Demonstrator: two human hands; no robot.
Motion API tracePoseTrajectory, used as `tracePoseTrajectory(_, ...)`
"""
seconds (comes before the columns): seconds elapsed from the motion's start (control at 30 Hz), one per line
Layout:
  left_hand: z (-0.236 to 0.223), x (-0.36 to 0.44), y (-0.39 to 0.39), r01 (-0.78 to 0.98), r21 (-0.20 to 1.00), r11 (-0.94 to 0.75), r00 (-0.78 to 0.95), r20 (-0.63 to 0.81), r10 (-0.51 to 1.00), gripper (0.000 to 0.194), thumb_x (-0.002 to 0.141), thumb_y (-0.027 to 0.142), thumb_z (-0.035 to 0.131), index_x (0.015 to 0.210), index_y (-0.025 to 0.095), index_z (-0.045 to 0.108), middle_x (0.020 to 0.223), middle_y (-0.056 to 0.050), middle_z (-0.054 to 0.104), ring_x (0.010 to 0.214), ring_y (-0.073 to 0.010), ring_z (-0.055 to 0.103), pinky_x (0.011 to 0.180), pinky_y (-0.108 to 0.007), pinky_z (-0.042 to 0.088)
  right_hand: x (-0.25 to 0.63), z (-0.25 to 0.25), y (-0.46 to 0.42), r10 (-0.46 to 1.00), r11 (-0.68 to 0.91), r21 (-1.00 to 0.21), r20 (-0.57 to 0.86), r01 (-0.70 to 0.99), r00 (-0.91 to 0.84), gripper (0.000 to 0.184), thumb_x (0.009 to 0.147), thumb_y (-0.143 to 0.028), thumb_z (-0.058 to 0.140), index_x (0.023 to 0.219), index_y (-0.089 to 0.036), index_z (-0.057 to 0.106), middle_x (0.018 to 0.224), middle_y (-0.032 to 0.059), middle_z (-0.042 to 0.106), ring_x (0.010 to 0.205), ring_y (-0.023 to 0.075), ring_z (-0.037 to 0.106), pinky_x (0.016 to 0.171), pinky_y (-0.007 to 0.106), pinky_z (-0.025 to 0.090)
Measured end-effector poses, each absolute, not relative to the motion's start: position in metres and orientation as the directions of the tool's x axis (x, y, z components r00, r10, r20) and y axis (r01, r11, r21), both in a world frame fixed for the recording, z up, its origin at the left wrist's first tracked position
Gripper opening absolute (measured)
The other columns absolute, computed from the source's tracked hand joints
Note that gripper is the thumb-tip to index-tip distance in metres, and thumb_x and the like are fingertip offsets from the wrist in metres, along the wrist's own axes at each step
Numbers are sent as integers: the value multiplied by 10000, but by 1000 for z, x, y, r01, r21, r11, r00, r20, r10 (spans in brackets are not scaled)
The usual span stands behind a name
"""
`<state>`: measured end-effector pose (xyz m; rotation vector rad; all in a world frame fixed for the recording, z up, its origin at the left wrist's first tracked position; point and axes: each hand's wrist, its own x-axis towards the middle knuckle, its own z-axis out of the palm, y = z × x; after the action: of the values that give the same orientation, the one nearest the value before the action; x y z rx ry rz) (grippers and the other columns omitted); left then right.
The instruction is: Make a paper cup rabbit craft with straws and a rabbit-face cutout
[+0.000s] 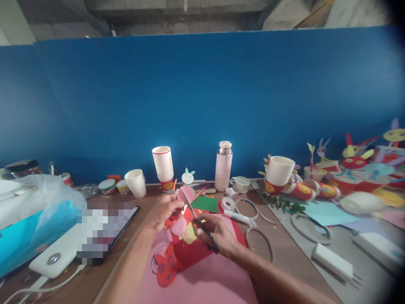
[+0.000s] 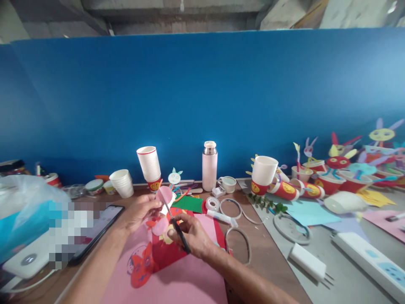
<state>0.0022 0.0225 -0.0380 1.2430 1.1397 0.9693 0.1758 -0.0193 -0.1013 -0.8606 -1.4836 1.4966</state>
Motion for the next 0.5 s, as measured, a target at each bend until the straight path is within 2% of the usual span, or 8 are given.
tracePoseTrajectory(0.2,-35,5,20,70,993,93,219,-106,970,130,601,252,641,610,135,583,555,13,545,495,-97,487,577,-261,421,175,-97,-21,912,57,-990,103,-126,-397,308,702,-393,606,860,-157,486,474,-90,439,351,42,394,330,149,306)
tracePoseTrajectory(0.5,-32,4,18,141,984,110,224,-140,965,105,590,235,600,562,144,557,484,8,532,485,-128,507,554,-272,403,180,-100,-18,878,60,-992,106,-112,-468,417,688,-489,600,921,-170,467,510,-77,472,380,56,423,359,163,321)
